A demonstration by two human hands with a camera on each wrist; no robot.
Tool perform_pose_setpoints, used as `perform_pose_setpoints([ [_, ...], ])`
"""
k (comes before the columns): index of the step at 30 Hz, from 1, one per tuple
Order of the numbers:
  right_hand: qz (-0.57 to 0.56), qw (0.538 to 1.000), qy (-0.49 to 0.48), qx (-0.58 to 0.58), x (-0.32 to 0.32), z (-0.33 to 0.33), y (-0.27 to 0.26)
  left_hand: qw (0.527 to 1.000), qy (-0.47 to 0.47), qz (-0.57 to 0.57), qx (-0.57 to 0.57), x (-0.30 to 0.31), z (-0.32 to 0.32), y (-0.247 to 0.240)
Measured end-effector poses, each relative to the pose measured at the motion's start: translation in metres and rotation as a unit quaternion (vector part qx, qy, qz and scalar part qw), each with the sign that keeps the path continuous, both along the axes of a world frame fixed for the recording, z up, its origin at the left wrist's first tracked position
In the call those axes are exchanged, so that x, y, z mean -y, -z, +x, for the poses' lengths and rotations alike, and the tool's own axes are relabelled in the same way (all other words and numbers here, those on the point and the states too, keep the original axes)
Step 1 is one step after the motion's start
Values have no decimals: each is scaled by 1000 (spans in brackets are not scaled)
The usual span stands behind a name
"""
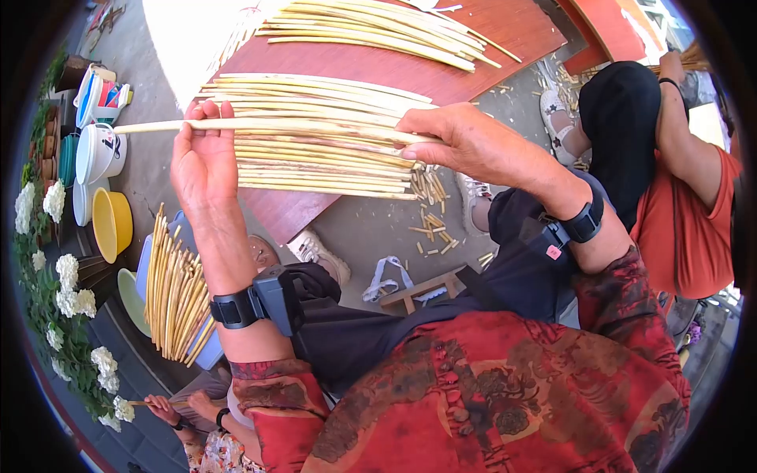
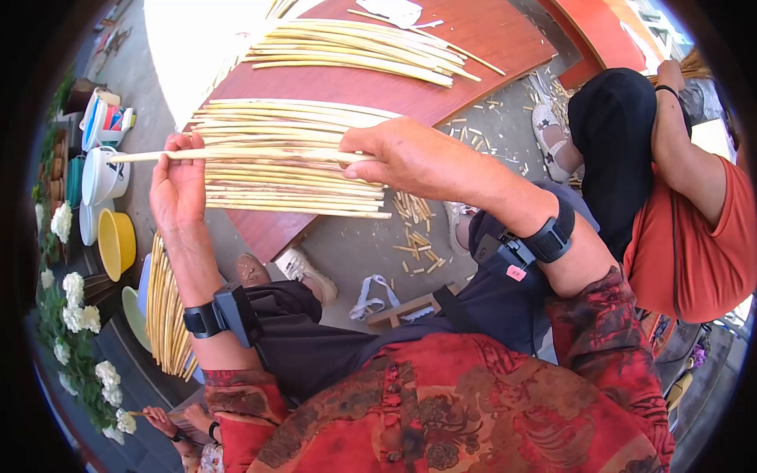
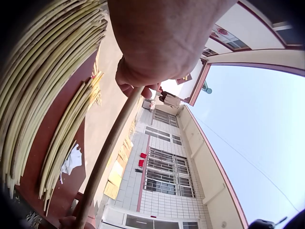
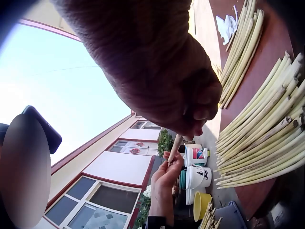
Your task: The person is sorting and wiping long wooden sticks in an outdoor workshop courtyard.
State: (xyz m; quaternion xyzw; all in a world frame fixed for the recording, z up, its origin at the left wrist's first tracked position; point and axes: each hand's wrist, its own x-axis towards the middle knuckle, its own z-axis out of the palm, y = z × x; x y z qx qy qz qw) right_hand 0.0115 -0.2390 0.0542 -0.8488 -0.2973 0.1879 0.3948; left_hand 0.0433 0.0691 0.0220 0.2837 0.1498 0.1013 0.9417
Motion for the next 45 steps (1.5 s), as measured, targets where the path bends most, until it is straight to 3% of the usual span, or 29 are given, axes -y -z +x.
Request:
perform_pose_setpoints([
  [3, -9, 1000, 0, -14, 5, -1, 2, 999, -29, 32, -8, 19, -1, 13],
  [5, -23, 999, 28, 22, 2, -1, 8, 999, -1, 40, -10, 57, -10, 16],
  [9, -51, 993, 57, 93, -14, -1, 24, 989, 138, 42, -27, 139, -48, 18],
  [11, -36, 993, 69, 94, -19, 1, 31, 981, 182, 46, -44, 150, -53, 21],
  [16, 25, 992, 75, 101, -23, 7, 42, 977, 196, 74, -30, 132, -38, 17],
  [21, -13, 999, 27, 35, -14, 2, 15, 999, 10, 5, -52, 70, -6, 5],
  [24, -25, 999, -12, 38, 5, 6, 17, 999, -12, -38, -3, 5, 9, 16],
  [26, -37, 998, -22, 35, 8, 6, 17, 998, -56, -2, -23, 4, 7, 10],
  [29, -51, 998, -13, 45, 1, 2, 14, 998, -41, 38, -34, 49, -4, 18],
  [33, -26, 997, 25, 73, -21, -1, 32, 985, 162, 58, -21, 133, -49, 16],
  [34, -5, 994, 32, 101, -24, 0, 34, 987, 155, 41, -26, 146, -58, 20],
  [36, -8, 998, 22, 65, -24, -1, 32, 984, 171, 22, -48, 139, -59, 21],
  [38, 36, 990, 33, 129, -26, 0, 35, 984, 165, 41, -52, 127, -50, 15],
  [39, -30, 993, 26, 113, -24, 1, 31, 984, 158, 60, -52, 117, -42, 13],
  [43, -31, 995, 2, 93, -22, -2, 24, 995, 4, 36, -96, 53, -11, 3],
  [45, -5, 996, -28, 87, -18, -4, 23, 997, -32, 4, -63, 16, -1, 7],
])
